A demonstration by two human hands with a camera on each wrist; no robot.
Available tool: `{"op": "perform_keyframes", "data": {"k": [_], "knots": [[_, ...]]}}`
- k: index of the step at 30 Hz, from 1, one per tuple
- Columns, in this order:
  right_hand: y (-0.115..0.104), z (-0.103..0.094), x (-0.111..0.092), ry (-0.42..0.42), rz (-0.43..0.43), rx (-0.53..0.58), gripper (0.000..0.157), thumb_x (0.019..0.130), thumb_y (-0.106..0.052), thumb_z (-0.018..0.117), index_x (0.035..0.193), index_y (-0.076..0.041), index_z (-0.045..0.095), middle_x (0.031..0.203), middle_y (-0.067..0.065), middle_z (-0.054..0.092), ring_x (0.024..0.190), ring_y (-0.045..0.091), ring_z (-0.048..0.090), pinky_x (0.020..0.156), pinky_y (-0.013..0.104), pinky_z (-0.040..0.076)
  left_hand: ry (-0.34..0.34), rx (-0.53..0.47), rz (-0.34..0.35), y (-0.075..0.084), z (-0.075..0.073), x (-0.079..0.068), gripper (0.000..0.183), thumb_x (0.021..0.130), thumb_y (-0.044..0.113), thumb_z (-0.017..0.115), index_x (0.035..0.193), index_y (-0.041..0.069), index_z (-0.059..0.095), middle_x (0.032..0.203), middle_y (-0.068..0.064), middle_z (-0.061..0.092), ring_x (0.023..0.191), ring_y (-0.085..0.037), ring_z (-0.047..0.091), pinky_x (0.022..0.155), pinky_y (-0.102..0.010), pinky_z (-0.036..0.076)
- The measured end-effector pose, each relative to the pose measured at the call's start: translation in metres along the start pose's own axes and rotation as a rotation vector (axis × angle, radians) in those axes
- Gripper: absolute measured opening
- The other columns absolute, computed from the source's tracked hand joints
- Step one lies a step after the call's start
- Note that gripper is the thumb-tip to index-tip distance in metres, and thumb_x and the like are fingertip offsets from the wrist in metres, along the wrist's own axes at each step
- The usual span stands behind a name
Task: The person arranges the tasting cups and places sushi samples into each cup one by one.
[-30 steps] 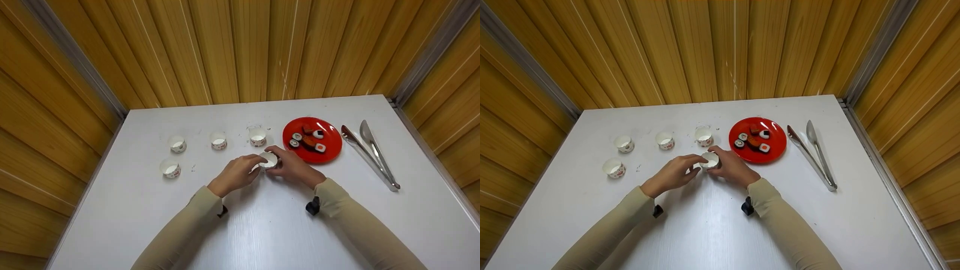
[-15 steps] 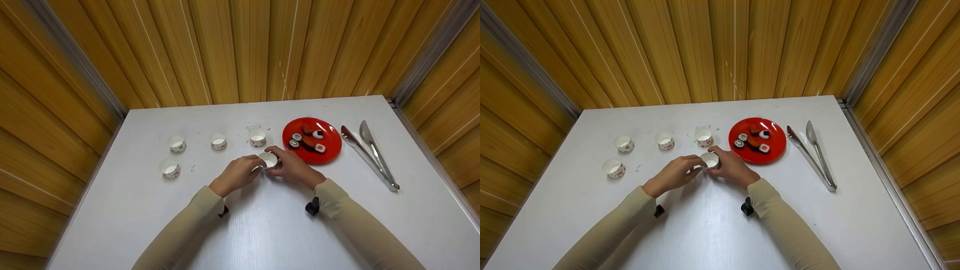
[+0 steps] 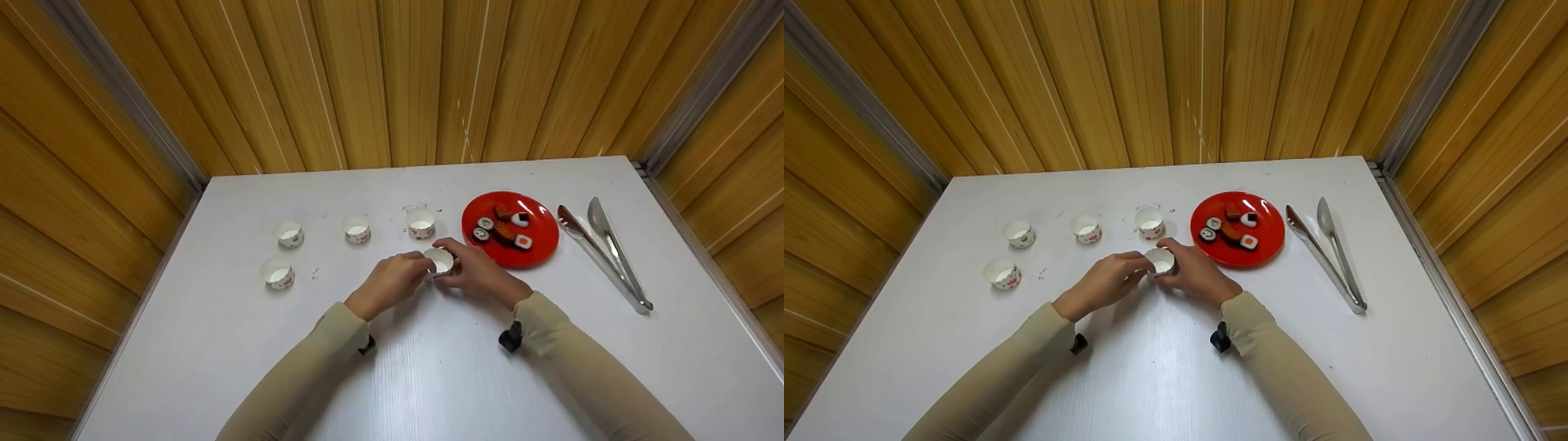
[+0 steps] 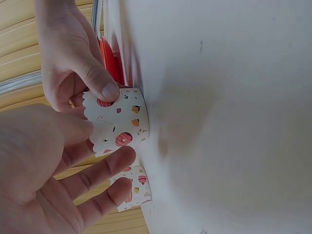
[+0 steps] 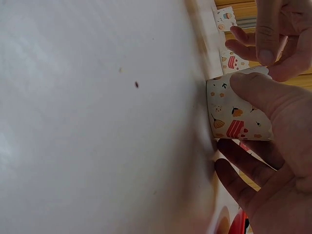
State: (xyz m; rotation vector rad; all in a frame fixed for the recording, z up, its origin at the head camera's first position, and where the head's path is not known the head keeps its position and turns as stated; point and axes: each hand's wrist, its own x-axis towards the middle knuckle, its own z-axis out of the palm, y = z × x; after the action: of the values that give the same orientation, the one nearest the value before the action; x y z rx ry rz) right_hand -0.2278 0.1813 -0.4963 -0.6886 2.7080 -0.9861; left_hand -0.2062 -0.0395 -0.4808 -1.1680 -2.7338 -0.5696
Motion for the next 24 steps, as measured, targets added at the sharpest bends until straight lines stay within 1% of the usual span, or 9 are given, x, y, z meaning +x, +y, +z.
{"op": "perform_keyframes", "data": {"k": [4, 11, 16, 20, 24], "knots": [[-0.0004, 0.0001, 0.0003, -0.005, 0.016, -0.003, 0.067, 0.087, -0.021, 0.085, 0.145, -0.016, 0.052, 0.116, 0.004, 0.067, 0.099, 0.023, 0.057, 0.087, 0.038, 0.048, 0.001, 0.005, 0.001, 0.0002, 0.0, 0.0004, 0.012, 0.099, 0.005, 0.065, 0.103, 0.011, 0.074, 0.094, -0.002, 0.068, 0.078, -0.018, 0.065, 0.067, -0.036, 0.054], [0.0006, -0.0001, 0.0003, -0.001, 0.002, 0.001, 0.067, 0.087, -0.02, 0.085, 0.145, -0.015, 0.052, 0.11, 0.004, 0.066, 0.095, 0.023, 0.057, 0.085, 0.038, 0.048, -0.011, 0.003, -0.012, 0.0004, 0.0003, 0.0007, 0.014, 0.099, 0.004, 0.065, 0.106, 0.011, 0.075, 0.096, -0.003, 0.069, 0.079, -0.019, 0.066, 0.068, -0.036, 0.055], [0.0004, -0.0003, -0.0008, 0.003, 0.0, 0.01, 0.067, 0.087, -0.021, 0.085, 0.145, -0.015, 0.052, 0.11, 0.003, 0.066, 0.096, 0.023, 0.057, 0.086, 0.038, 0.049, -0.015, 0.001, -0.015, 0.0009, -0.0001, 0.0013, 0.015, 0.099, 0.005, 0.065, 0.108, 0.012, 0.075, 0.097, -0.002, 0.07, 0.081, -0.018, 0.067, 0.07, -0.035, 0.055], [-0.0002, -0.0004, -0.0014, 0.01, -0.013, 0.011, 0.067, 0.087, -0.022, 0.085, 0.144, -0.015, 0.052, 0.107, 0.003, 0.066, 0.095, 0.022, 0.057, 0.085, 0.038, 0.049, -0.005, 0.015, -0.007, 0.001, 0.0, 0.0009, 0.016, 0.099, 0.005, 0.065, 0.108, 0.013, 0.076, 0.098, -0.002, 0.071, 0.083, -0.018, 0.069, 0.07, -0.034, 0.056], [-0.0002, -0.0003, -0.0012, 0.015, -0.031, 0.012, 0.066, 0.087, -0.021, 0.085, 0.143, -0.013, 0.052, 0.102, 0.005, 0.065, 0.092, 0.023, 0.056, 0.083, 0.039, 0.048, 0.013, 0.036, 0.004, 0.0014, 0.0001, 0.0002, 0.016, 0.099, 0.005, 0.064, 0.107, 0.012, 0.076, 0.097, -0.002, 0.071, 0.082, -0.018, 0.07, 0.068, -0.034, 0.057]]}}
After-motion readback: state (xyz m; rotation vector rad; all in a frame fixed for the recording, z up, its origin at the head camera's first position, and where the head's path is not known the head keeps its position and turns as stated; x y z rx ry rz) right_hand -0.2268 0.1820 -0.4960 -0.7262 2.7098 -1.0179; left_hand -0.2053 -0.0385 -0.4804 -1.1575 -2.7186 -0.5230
